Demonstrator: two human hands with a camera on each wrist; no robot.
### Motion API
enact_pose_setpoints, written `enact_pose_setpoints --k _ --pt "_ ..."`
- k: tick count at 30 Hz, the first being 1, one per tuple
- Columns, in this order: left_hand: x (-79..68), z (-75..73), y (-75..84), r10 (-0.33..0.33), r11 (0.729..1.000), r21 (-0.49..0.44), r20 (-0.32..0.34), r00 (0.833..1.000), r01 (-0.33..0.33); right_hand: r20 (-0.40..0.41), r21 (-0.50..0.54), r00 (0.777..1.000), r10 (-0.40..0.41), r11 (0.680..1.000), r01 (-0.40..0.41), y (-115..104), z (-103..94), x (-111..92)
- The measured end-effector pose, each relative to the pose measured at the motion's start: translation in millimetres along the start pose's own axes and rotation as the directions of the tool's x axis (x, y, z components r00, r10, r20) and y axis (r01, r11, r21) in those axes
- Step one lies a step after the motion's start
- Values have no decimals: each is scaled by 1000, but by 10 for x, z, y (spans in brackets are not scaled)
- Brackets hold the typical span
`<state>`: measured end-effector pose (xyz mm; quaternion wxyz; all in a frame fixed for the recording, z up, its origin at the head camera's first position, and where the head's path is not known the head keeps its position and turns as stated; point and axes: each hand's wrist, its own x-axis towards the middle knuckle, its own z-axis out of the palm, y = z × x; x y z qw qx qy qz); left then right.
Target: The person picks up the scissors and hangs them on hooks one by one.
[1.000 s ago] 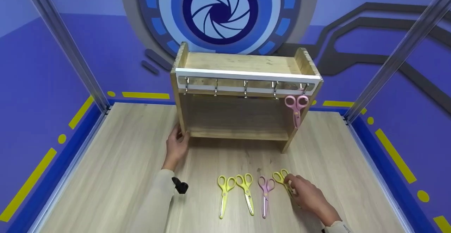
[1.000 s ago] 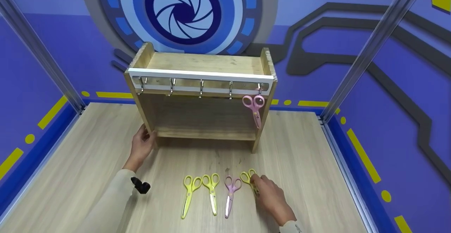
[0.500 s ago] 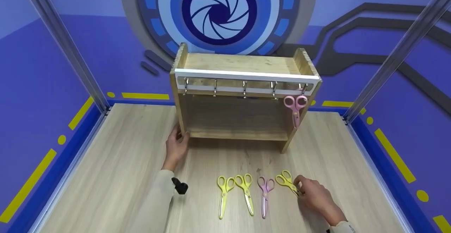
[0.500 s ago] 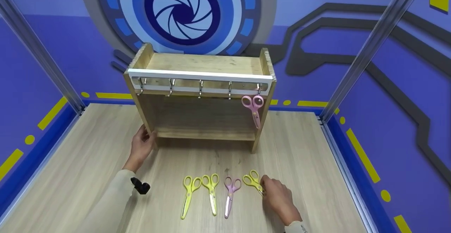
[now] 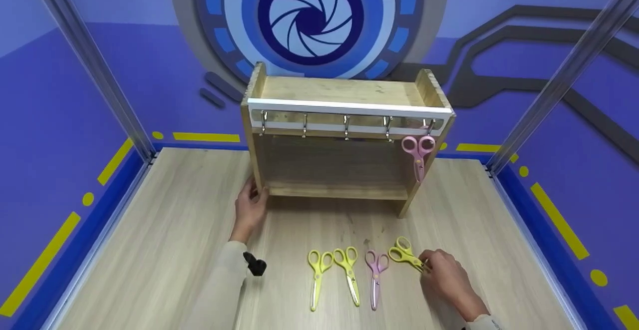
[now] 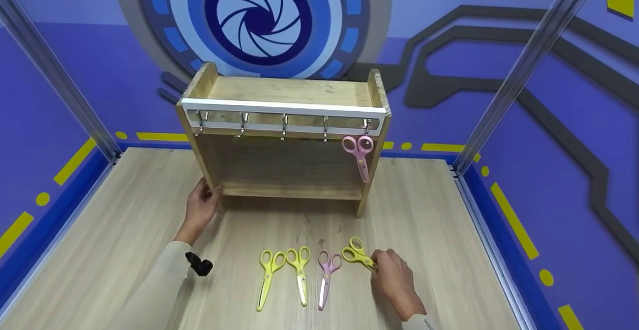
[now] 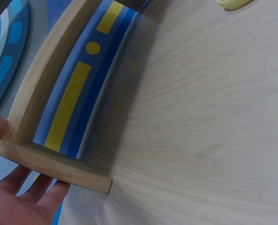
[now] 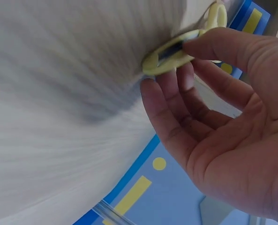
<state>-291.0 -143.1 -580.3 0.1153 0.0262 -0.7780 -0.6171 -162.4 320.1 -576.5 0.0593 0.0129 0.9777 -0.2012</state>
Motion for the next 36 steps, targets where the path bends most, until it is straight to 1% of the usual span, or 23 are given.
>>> enact_pose_setpoints --k 5,12,18,24,28,31,34,36 --pt "2 -7 3 0 1000 2 2 1000 0 -27 -7 1000 -6 1000 6 4 4 6" --pt "-16 -8 13 -10 1000 10 7 1000 10 4 -8 1000 14 1000 -14 2 -2 9" --pt "-15 -10 10 -12 1000 12 7 1000 12 5 -5 1000 14 1000 -14 7 -11 2" --pt "-9 -13 13 9 1000 -25 7 1000 -9 31 -30 1000 4 1000 -3 -5 -61 22" --pt "-10 -14 12 10 999 -31 14 1000 -9 15 -52 999 -42 998 42 -35 -159 33" --pt "-14 -15 6 5 1000 -25 15 1000 -5 -21 -62 994 -103 993 102 -79 -277 47" --pt "-16 -13 -1 3 1000 -21 12 1000 -3 -67 -71 983 -171 984 166 -150 -427 64" --pt "-13 -12 -4 6 1000 -21 10 1000 -6 -109 -80 969 -221 974 213 -208 -539 78"
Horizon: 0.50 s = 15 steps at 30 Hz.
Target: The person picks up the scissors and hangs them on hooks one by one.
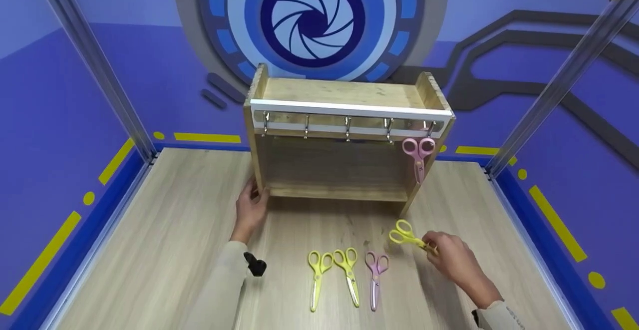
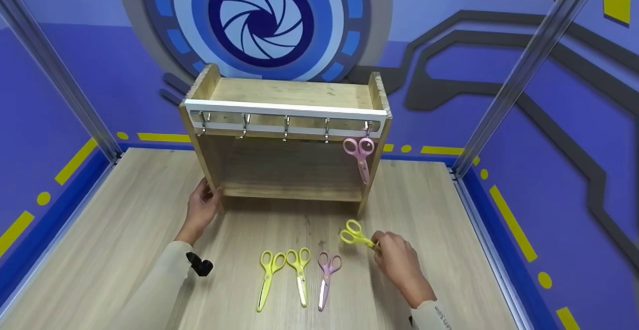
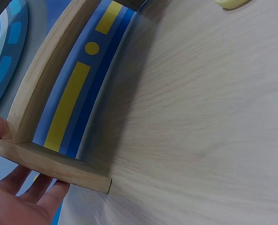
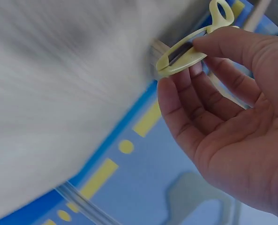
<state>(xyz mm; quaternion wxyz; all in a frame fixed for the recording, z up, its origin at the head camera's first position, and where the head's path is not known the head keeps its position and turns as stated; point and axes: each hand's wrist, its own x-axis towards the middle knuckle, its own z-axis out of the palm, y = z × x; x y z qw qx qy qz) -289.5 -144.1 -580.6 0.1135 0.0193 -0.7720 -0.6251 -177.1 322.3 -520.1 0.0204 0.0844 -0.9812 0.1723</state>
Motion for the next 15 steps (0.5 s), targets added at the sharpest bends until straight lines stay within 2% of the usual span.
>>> enact_pose_setpoints --k 5,10,12,15 --pt "14 3 -12 7 1000 -5 -3 1000 -7 -118 -1 989 -94 995 95 -144 -286 107" --pt "15 6 -8 7 1000 13 0 1000 -7 -219 -8 964 -150 988 152 -289 -529 204" --pt "11 7 -4 9 1000 20 0 1000 -9 -267 -12 945 -186 982 190 -328 -612 230" --pt "0 6 3 20 1000 11 -4 1000 -20 -376 -36 885 -274 959 282 -364 -724 279"
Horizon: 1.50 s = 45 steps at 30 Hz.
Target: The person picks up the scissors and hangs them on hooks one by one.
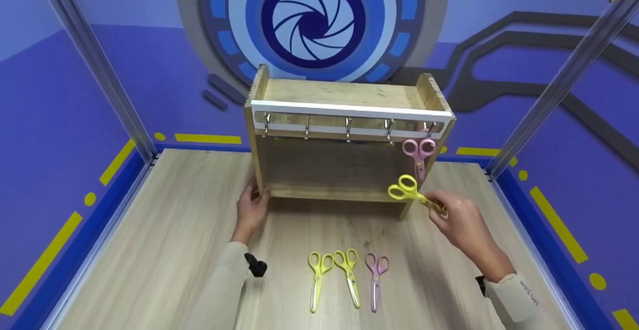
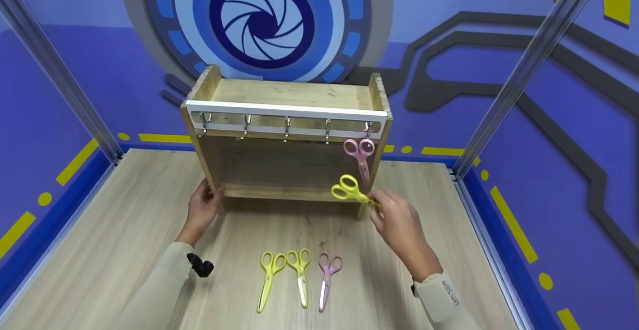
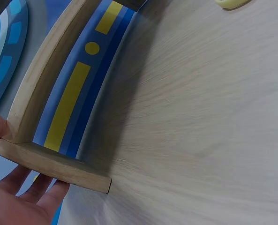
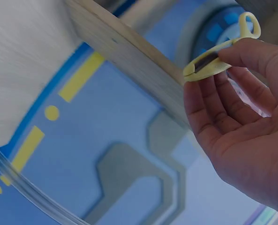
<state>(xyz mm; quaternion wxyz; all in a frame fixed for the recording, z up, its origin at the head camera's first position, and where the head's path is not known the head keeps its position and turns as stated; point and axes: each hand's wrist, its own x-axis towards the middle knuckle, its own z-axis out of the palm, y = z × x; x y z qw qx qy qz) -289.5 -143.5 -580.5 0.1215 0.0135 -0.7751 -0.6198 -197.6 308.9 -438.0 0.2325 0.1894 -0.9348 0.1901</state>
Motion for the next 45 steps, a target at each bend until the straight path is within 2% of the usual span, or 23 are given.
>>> enact_pose_setpoints --k 4,8,13,18,29,34,45 --pt "-12 3 7 10 1000 -12 -12 1000 -10 -135 2 985 -107 994 108 -34 -94 138" --pt "-7 7 2 12 1000 2 -24 1000 -12 -198 17 972 -130 991 136 -115 -144 269" --pt "-6 12 -8 -3 1000 -7 -16 1000 3 -252 45 959 -130 988 145 -200 -107 401" --pt "-10 11 -8 -4 1000 -4 -16 1000 4 -273 98 955 -117 984 149 -266 -6 503" --pt "-17 9 -20 -2 1000 9 -19 1000 3 -258 217 966 -13 974 71 -374 223 587" --pt "-14 19 -14 23 1000 -3 -37 999 -23 -273 240 962 -7 968 75 -380 307 609" --pt "-11 28 -3 -20 1000 -3 -27 999 20 -274 252 961 38 967 34 -350 404 574"
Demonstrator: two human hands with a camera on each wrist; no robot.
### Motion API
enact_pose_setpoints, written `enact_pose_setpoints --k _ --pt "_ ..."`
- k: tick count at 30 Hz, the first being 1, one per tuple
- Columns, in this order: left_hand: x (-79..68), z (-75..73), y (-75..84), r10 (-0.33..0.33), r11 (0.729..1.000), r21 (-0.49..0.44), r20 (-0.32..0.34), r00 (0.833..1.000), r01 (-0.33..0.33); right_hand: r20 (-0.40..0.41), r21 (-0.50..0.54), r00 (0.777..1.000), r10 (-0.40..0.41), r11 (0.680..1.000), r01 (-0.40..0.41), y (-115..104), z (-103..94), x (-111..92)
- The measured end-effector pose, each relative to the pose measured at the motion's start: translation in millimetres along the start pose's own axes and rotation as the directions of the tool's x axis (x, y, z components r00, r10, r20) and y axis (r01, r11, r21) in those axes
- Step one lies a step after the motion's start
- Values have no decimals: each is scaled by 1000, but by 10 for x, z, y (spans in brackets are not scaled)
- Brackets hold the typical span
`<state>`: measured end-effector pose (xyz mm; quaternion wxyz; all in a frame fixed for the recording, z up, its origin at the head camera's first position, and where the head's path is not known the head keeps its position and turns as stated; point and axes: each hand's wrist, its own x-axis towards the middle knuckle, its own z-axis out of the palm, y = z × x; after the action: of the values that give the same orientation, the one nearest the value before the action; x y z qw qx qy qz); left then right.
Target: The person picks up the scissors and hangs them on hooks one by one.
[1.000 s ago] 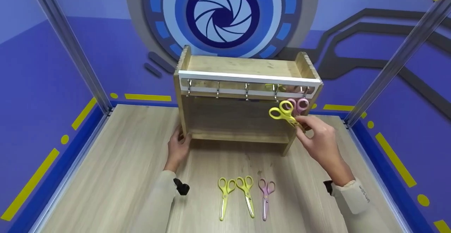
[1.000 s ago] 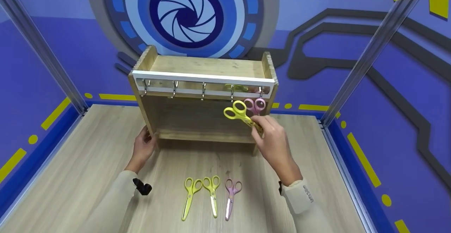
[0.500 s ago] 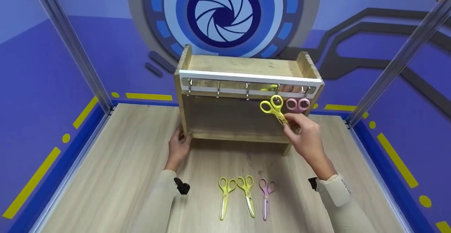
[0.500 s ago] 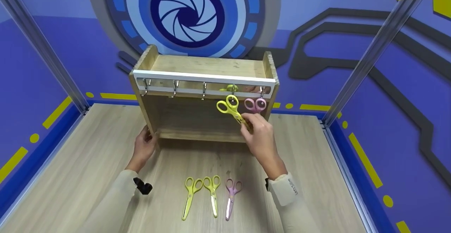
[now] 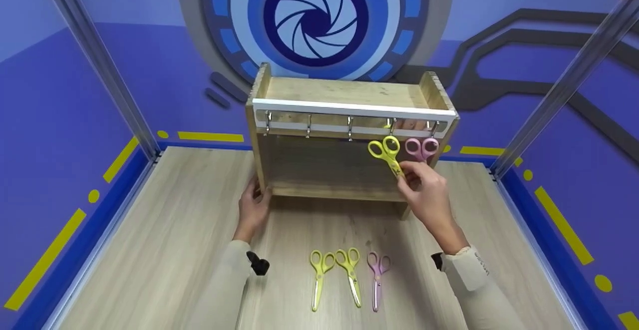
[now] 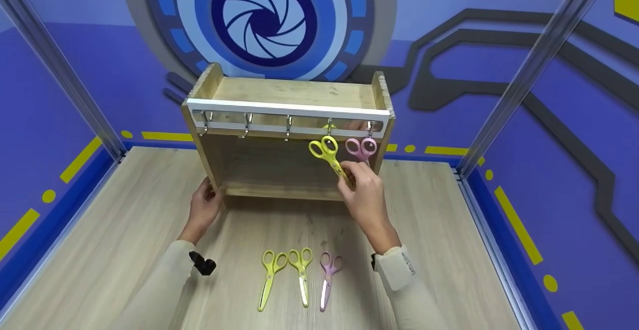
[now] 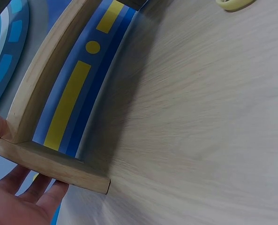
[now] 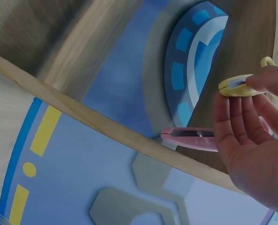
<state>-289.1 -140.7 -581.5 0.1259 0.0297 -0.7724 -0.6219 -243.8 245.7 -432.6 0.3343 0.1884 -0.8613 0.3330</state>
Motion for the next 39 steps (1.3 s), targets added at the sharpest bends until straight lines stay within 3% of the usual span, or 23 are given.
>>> enact_pose_setpoints --k 12,20,39 --pt "4 -2 6 2 1000 6 2 1000 -2 -6 -43 1000 -18 999 18 10 122 -14" --pt "5 -11 -27 16 1000 12 -6 1000 -16 14 -49 1000 17 999 -16 4 190 -9" --pt "-8 -8 -2 16 1000 12 -12 1000 -16 16 -9 999 32 999 -32 -5 304 20"
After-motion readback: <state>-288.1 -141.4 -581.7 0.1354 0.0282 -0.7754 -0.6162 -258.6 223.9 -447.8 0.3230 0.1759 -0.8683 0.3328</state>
